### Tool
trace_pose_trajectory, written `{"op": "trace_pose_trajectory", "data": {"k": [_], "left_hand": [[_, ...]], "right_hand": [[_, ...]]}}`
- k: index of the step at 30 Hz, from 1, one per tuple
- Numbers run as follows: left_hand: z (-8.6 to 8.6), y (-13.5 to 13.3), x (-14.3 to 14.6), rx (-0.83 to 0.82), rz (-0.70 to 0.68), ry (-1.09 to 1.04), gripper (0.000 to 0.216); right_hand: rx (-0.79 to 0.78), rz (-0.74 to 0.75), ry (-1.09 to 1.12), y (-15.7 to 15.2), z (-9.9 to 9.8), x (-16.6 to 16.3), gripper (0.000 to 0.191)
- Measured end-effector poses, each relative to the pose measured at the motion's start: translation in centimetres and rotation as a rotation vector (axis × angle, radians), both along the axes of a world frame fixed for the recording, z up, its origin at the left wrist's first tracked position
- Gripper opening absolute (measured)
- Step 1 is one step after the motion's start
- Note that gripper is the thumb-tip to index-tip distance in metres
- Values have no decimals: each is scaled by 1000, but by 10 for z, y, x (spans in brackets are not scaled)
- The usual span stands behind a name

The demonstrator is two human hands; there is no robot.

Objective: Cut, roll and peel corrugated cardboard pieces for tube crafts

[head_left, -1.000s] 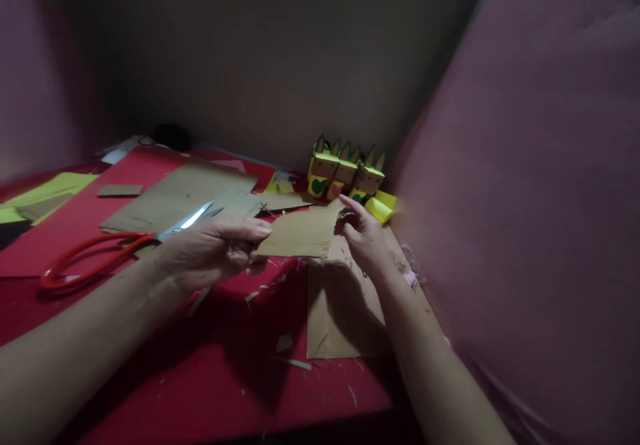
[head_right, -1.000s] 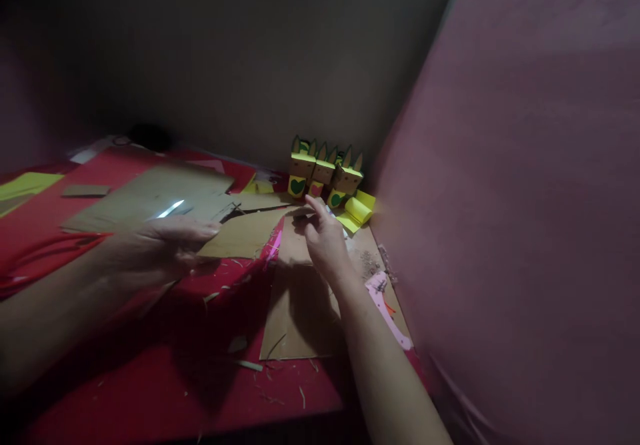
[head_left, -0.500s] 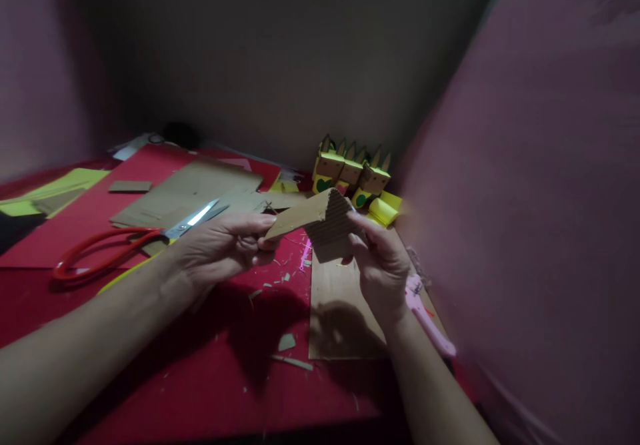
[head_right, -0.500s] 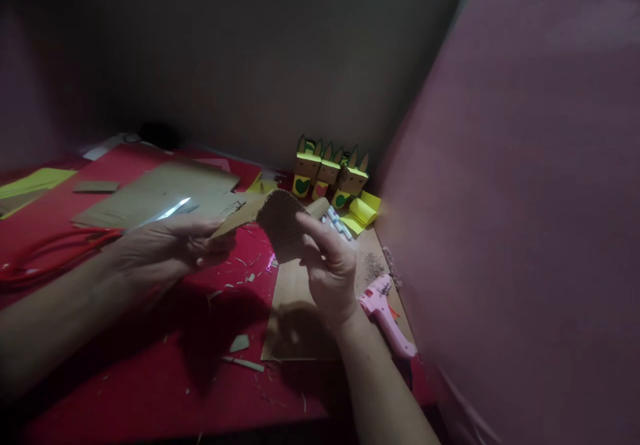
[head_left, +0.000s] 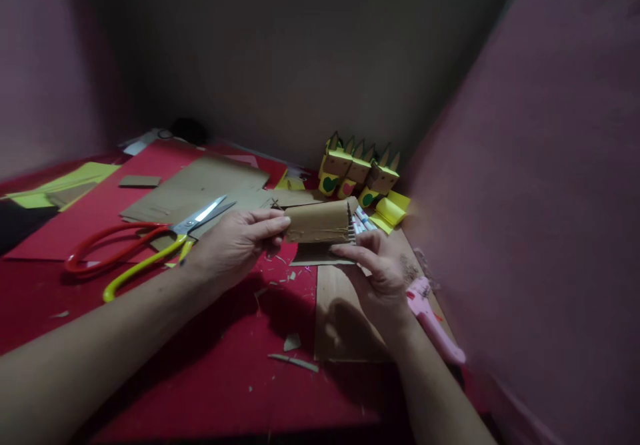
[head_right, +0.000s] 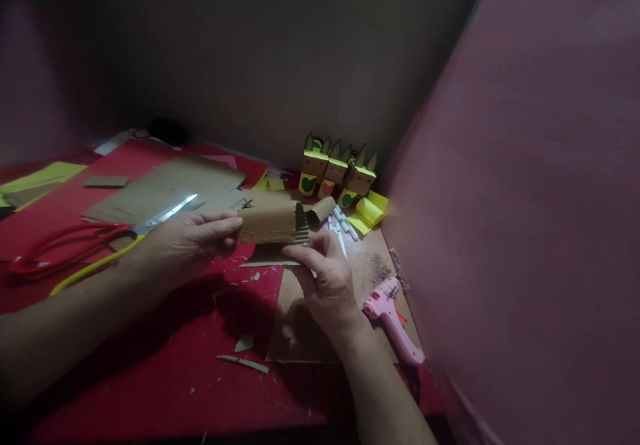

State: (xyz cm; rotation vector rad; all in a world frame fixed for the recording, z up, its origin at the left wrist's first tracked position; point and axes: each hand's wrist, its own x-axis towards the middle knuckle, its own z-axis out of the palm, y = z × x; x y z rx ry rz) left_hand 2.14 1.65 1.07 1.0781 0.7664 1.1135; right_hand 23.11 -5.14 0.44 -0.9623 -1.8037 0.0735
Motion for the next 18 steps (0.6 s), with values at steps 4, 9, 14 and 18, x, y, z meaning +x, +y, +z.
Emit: {"op": "trace_pose_trajectory", "data": {"k": [4,9,14,18], "left_hand": [[-1,-8,5,87,79,78,17],[-7,-12,9,136,124,163,18],[-12,-11,9,158,106,178,20],[-14,-14,9,191,114,217,22]], "right_hand": [[-122,-45,178,2,-1,-2,8],[-346,44,457,5,-5,-11,16],[-514,30,610,4,-4,-19,22],[-545,19,661,4,-4,-21,22]]}}
